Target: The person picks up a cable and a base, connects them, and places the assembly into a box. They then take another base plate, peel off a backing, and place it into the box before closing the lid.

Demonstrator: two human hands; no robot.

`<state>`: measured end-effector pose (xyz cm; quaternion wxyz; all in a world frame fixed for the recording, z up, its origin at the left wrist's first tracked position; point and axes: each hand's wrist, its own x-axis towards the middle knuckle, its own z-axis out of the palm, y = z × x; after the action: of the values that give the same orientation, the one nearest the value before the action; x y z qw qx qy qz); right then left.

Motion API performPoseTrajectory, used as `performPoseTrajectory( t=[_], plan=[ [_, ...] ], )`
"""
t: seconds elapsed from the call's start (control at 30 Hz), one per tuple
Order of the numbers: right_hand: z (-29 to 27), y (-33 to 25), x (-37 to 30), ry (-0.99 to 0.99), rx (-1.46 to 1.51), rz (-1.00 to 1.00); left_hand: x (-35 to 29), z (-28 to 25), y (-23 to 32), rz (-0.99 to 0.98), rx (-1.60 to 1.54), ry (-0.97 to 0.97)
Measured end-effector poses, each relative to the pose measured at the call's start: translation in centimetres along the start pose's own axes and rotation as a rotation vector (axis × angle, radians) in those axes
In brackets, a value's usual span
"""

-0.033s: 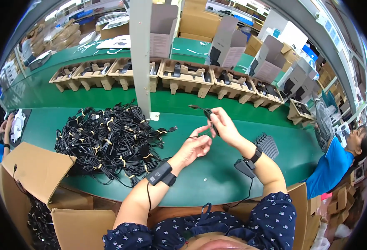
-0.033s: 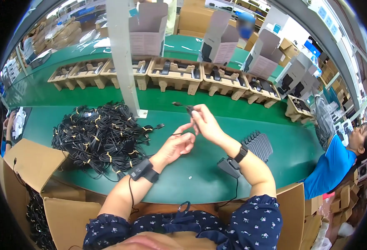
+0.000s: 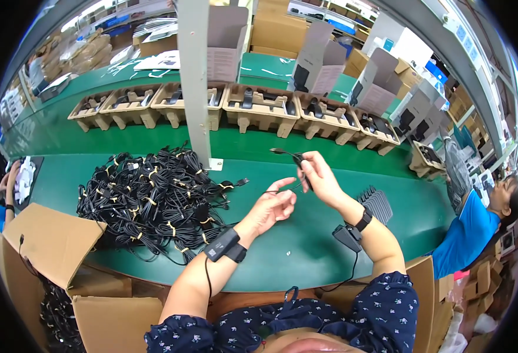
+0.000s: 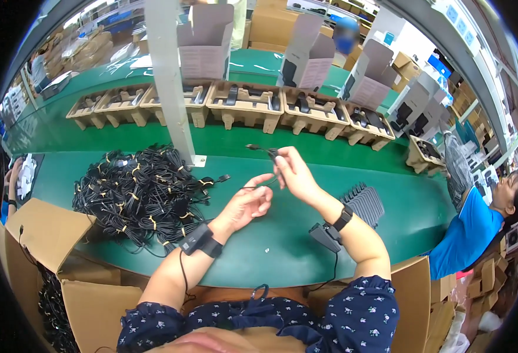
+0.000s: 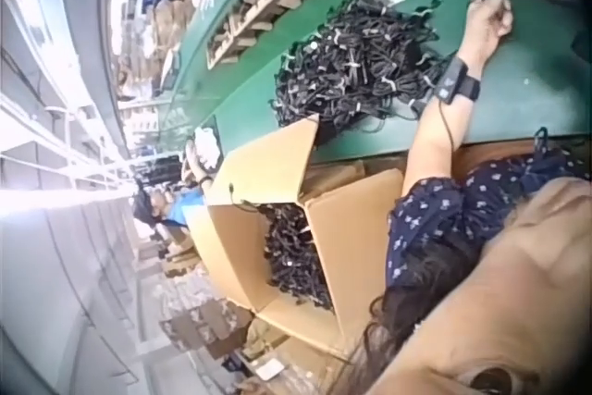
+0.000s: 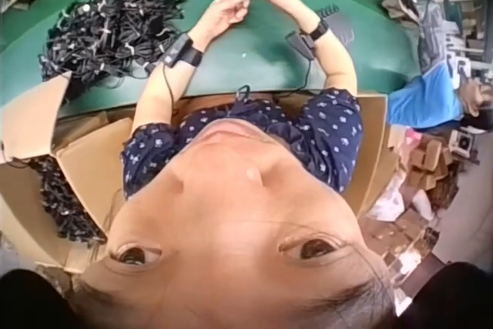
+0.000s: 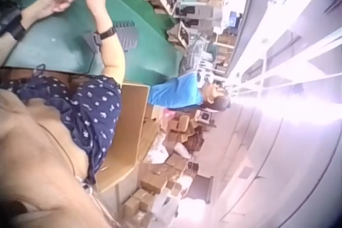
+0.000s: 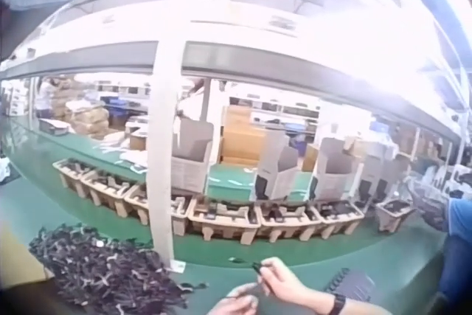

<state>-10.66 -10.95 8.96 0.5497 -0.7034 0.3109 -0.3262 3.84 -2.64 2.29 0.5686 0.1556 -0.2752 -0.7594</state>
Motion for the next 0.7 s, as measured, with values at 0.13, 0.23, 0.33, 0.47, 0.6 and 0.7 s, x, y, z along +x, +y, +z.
performPoseTrajectory(
  t=[0.13,0.23,0.33,0.47,0.6,0.7],
  plan=[
    [-2.7,-0.2,-1.9,0.088,-0.039,-0.026,-0.1,-0.4,0.2,0.049,-0.089,0.043],
    [-2.2,-0.4,-3.7,-0.032,-0.103,-0.022,0.0,-0.9,-0.4,0.021,0.041,0.142],
    [-0.6,0.5,-4.6,-0.101,-0.658,-0.307,0.0,-0.3,-1.9,-0.024,0.155,0.149],
    [1.1,0.9,-6.0,-0.075,-0.839,-0.482,0.2,0.7,-1.5,0.142,0.202,0.219],
    [0.4,0.9,-6.2,-0.045,-0.931,-0.464,0.0,0.1,-1.4,0.123,0.246,0.116],
    [-0.9,1.6,-5.7,-0.207,-0.898,-0.366,0.0,-0.2,-2.3,0.076,0.298,0.140]
  ],
)
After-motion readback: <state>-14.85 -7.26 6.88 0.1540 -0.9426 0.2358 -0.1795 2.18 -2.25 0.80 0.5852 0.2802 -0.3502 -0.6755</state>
